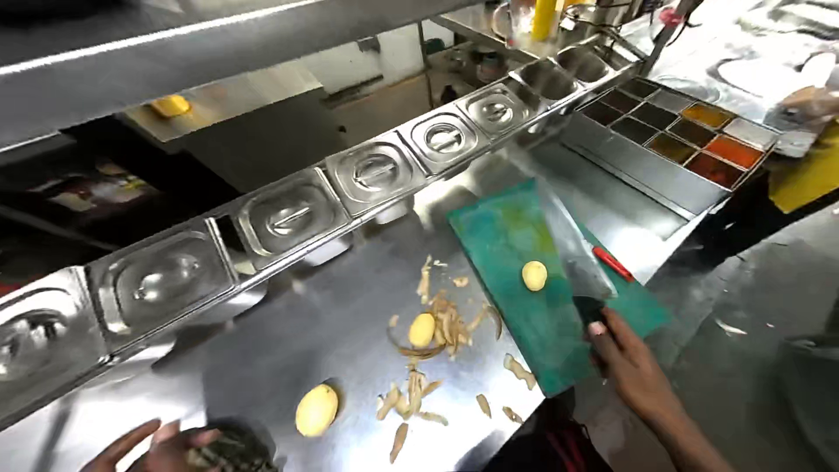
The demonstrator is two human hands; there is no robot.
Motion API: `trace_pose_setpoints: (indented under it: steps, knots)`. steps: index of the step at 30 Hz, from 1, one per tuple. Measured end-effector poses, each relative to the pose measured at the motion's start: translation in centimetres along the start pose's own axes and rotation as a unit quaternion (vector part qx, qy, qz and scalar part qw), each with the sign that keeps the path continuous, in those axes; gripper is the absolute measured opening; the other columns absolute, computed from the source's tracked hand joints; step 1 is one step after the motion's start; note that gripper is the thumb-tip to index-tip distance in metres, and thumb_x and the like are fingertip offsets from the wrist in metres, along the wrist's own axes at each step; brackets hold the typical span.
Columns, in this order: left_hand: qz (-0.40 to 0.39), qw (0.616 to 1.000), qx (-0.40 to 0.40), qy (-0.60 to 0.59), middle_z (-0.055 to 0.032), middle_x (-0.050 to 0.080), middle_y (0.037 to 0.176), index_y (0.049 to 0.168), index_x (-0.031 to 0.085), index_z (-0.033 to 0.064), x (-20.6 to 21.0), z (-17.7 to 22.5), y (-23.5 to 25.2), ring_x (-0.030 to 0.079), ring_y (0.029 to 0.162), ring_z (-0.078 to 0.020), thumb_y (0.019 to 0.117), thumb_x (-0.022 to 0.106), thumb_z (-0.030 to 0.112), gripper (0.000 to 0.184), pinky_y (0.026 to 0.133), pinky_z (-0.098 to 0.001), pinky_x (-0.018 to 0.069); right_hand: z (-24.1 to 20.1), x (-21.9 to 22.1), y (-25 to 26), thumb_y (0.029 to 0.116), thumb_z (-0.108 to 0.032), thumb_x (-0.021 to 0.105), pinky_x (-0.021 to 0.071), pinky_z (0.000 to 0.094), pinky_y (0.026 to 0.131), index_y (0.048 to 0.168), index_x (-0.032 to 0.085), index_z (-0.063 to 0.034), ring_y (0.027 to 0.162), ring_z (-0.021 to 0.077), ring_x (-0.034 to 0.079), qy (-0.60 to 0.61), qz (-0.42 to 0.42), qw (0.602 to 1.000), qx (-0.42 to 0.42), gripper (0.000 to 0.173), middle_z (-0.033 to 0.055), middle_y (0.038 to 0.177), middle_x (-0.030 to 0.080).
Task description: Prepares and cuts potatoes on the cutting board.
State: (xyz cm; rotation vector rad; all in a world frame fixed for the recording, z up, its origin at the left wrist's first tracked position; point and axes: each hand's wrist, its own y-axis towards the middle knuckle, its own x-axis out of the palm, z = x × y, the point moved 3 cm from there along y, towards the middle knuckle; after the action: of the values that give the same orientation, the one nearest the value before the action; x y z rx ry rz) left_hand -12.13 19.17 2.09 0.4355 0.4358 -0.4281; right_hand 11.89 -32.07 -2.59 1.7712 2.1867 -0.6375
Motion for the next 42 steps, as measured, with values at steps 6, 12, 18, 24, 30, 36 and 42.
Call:
trace_pose_setpoints:
  steps: [6, 12, 18, 24, 30, 36, 42]
  knots:
    - [-0.364, 0.868, 0.076, 0.33, -0.023, 0.043, 0.158, 0.154, 0.047, 0.012, 19.0, 11.4, -0.1, 0.029, 0.148, -0.0516, 0.0957, 0.059, 0.061, 0.078, 0.118, -0.0751, 0.0159, 4.5, -6.0, 0.0, 0.1076, -0.025, 0.041, 0.0586, 0.0318, 0.058, 0.135, 0.053, -0.0013, 0.07, 0.0179, 0.069, 0.205, 0.12, 0.97, 0.048, 0.039, 0.0099, 0.1, 0.072]
    - [-0.512, 0.794, 0.232, 0.23, -0.0115, 0.045, 0.158, 0.154, 0.046, 0.0213, 36.6, 20.6, -7.7, 0.048, 0.14, -0.0356, 0.0913, 0.078, 0.029, 0.071, 0.109, -0.061, 0.045, 9.1, -10.2, 0.6, 0.0997, -0.016, 0.052, 0.0626, 0.0344, 0.068, 0.128, 0.045, -0.0048, 0.081, 0.0199, 0.071, 0.374, 0.074, 0.923, 0.043, 0.031, 0.0094, 0.102, 0.067]
    - [-0.616, 0.672, 0.313, 0.266, -0.01, 0.055, 0.148, 0.145, 0.057, 0.0217, 44.5, 22.4, -11.1, 0.056, 0.132, -0.0336, 0.0816, 0.082, 0.016, 0.068, 0.105, -0.0589, 0.0489, 11.5, -12.9, 1.3, 0.0799, -0.005, 0.072, 0.0624, 0.0366, 0.063, 0.131, 0.041, -0.0106, 0.076, 0.0183, 0.069, 0.376, -0.094, 0.919, 0.067, 0.06, 0.0052, 0.104, 0.065]
    - [-0.476, 0.867, 0.146, 0.006, -0.0021, 0.065, 0.13, 0.137, 0.052, 0.0162, 40.7, 19.1, -15.4, 0.066, 0.112, -0.0166, 0.0711, 0.092, 0.025, 0.078, 0.093, -0.0417, 0.0583, 9.6, -11.8, 0.3, 0.0869, -0.024, 0.072, 0.0529, 0.0317, 0.04, 0.149, 0.031, -0.0207, 0.046, 0.0132, 0.055, 0.331, -0.188, 0.92, 0.091, 0.075, 0.0013, 0.081, 0.06]
    - [-0.407, 0.877, 0.252, -0.04, -0.0073, 0.066, 0.134, 0.128, 0.064, 0.0073, 39.4, 15.4, -18.1, 0.065, 0.117, -0.0227, 0.0761, 0.09, 0.037, 0.066, 0.1, -0.0463, 0.055, 8.0, -7.7, 0.0, 0.0996, -0.015, 0.058, 0.0611, 0.0396, 0.048, 0.136, 0.039, -0.0152, 0.059, 0.0253, 0.069, 0.263, -0.182, 0.931, 0.178, 0.04, 0.0123, 0.094, 0.067]
    - [-0.423, 0.858, 0.278, -0.087, -0.0122, 0.055, 0.137, 0.114, 0.072, 0.0109, 39.6, 15.8, -16.9, 0.066, 0.095, -0.0159, 0.082, 0.086, 0.037, 0.044, 0.076, -0.0335, 0.0603, 6.4, -6.0, 0.3, 0.1049, -0.043, 0.05, 0.0582, 0.0492, 0.059, 0.14, 0.048, -0.0145, 0.063, 0.0249, 0.067, -0.125, -0.133, 0.983, 0.038, 0.046, 0.0079, 0.078, 0.065]
    - [-0.444, 0.835, 0.304, -0.111, -0.0098, 0.059, 0.117, 0.114, 0.07, 0.0114, 40.1, 15.7, -15.9, 0.064, 0.095, -0.0154, 0.0817, 0.087, 0.037, 0.044, 0.073, -0.0308, 0.0597, 4.4, -4.5, -0.9, 0.105, -0.036, 0.048, 0.0562, 0.0511, 0.057, 0.125, 0.056, -0.01, 0.069, 0.0324, 0.069, -0.314, -0.089, 0.943, -0.057, 0.034, 0.0106, 0.085, 0.067]
